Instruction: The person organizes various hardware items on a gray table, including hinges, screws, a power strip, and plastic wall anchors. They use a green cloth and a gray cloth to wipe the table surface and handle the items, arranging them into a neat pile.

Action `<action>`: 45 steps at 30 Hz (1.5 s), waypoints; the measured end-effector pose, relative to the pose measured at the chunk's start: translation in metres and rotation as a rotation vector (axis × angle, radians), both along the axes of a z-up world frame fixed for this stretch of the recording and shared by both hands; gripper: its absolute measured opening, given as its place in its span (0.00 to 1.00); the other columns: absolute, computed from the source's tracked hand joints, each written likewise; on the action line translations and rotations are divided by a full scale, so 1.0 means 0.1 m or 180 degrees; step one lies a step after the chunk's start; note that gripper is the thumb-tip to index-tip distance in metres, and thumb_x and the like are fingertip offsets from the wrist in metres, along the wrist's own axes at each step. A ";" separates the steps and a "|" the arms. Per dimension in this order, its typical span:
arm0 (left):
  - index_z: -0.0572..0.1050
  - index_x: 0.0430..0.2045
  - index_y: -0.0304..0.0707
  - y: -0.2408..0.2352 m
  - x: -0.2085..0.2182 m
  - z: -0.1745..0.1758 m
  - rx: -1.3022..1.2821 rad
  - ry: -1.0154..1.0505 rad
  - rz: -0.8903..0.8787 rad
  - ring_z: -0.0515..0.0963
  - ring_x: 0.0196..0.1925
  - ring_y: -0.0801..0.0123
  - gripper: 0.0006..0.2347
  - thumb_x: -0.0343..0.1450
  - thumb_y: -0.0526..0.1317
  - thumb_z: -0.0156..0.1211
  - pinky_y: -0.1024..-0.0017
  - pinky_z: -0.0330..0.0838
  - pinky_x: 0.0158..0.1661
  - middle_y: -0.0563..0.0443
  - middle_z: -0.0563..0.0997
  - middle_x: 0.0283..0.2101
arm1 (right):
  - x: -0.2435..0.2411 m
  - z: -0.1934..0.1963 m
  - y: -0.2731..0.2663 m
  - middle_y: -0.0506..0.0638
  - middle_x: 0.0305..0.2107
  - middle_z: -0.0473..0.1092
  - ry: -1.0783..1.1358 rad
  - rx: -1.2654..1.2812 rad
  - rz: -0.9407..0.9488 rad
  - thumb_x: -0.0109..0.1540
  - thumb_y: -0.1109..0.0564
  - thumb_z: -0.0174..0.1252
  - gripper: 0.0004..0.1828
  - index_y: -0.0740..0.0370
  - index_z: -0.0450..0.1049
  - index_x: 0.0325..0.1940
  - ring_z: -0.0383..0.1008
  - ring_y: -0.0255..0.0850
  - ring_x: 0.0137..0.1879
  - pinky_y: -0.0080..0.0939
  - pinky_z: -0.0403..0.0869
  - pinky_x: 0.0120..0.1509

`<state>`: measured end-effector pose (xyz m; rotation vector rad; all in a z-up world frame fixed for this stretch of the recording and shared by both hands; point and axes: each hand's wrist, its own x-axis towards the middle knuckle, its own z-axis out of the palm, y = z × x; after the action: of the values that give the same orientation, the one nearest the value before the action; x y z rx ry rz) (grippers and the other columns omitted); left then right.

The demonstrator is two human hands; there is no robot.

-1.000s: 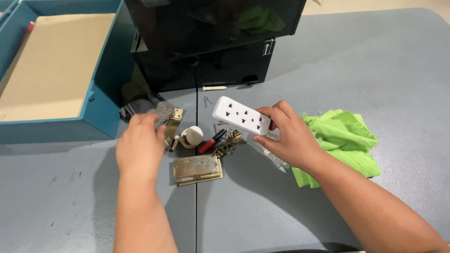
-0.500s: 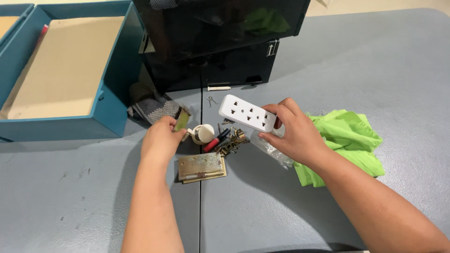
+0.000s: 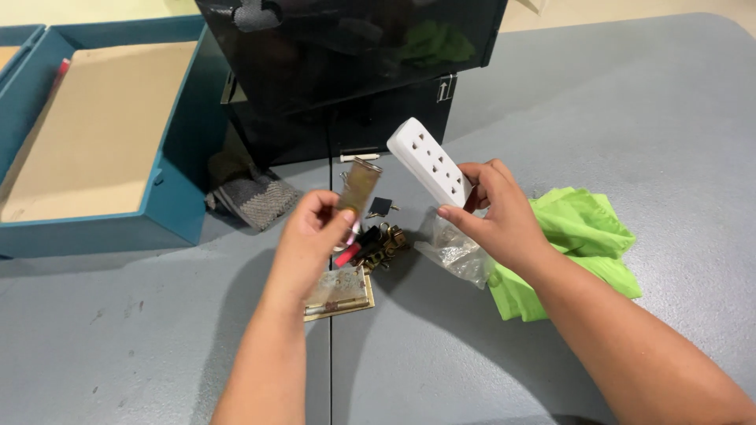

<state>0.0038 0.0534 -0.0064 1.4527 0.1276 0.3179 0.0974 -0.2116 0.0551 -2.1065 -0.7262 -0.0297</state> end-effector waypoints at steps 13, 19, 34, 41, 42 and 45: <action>0.72 0.41 0.34 -0.51 0.08 -0.11 -0.0729 0.0182 -0.0293 0.78 0.33 0.78 0.07 0.73 0.36 0.61 0.76 0.74 0.36 0.53 0.79 0.35 | 0.25 0.17 -0.19 0.50 0.41 0.68 -0.0133 -0.0283 -0.0197 0.54 0.50 0.73 0.31 0.63 0.73 0.57 0.73 0.37 0.39 0.39 0.75 0.45; 0.72 0.39 0.32 -0.66 0.49 0.00 -0.0207 0.0264 -0.0173 0.77 0.29 0.77 0.08 0.72 0.36 0.63 0.76 0.73 0.30 0.53 0.78 0.32 | 0.71 0.15 -0.63 0.51 0.43 0.68 0.0057 -0.0576 -0.0475 0.54 0.51 0.72 0.29 0.61 0.75 0.58 0.74 0.42 0.40 0.43 0.75 0.46; 0.62 0.51 0.39 -1.41 1.69 -0.31 0.2279 0.1480 0.0757 0.84 0.40 0.44 0.24 0.67 0.48 0.66 0.52 0.77 0.39 0.36 0.84 0.39 | 0.96 -0.60 -0.72 0.58 0.47 0.69 -0.0026 -0.2159 -0.0967 0.50 0.29 0.70 0.41 0.63 0.69 0.49 0.76 0.56 0.49 0.53 0.75 0.51; 0.62 0.56 0.34 -1.45 1.36 0.06 0.3489 0.1691 -0.0100 0.83 0.42 0.44 0.34 0.65 0.60 0.67 0.53 0.77 0.40 0.35 0.83 0.39 | 0.99 -0.69 -0.80 0.56 0.46 0.72 -0.0092 -0.1860 -0.0463 0.53 0.34 0.70 0.39 0.61 0.68 0.56 0.77 0.55 0.49 0.52 0.76 0.50; 0.63 0.55 0.33 -1.42 1.32 0.07 0.3657 0.1739 -0.0280 0.84 0.42 0.45 0.35 0.64 0.61 0.67 0.54 0.78 0.41 0.35 0.83 0.38 | 1.00 -0.70 -0.81 0.55 0.45 0.73 0.0022 -0.1834 -0.0343 0.54 0.36 0.69 0.39 0.60 0.67 0.60 0.78 0.54 0.49 0.52 0.76 0.51; 0.66 0.56 0.33 -1.34 1.29 -0.01 0.3953 0.1555 -0.0429 0.83 0.43 0.47 0.33 0.65 0.60 0.65 0.55 0.77 0.42 0.36 0.83 0.39 | 0.95 -0.55 -0.76 0.54 0.46 0.73 0.0333 -0.1754 -0.0373 0.55 0.37 0.68 0.46 0.56 0.59 0.71 0.78 0.53 0.49 0.51 0.76 0.51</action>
<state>0.1333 -0.0806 -0.0075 2.7433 0.2449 -0.1367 0.1920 -0.2879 0.0002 -2.6496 -0.5906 0.2404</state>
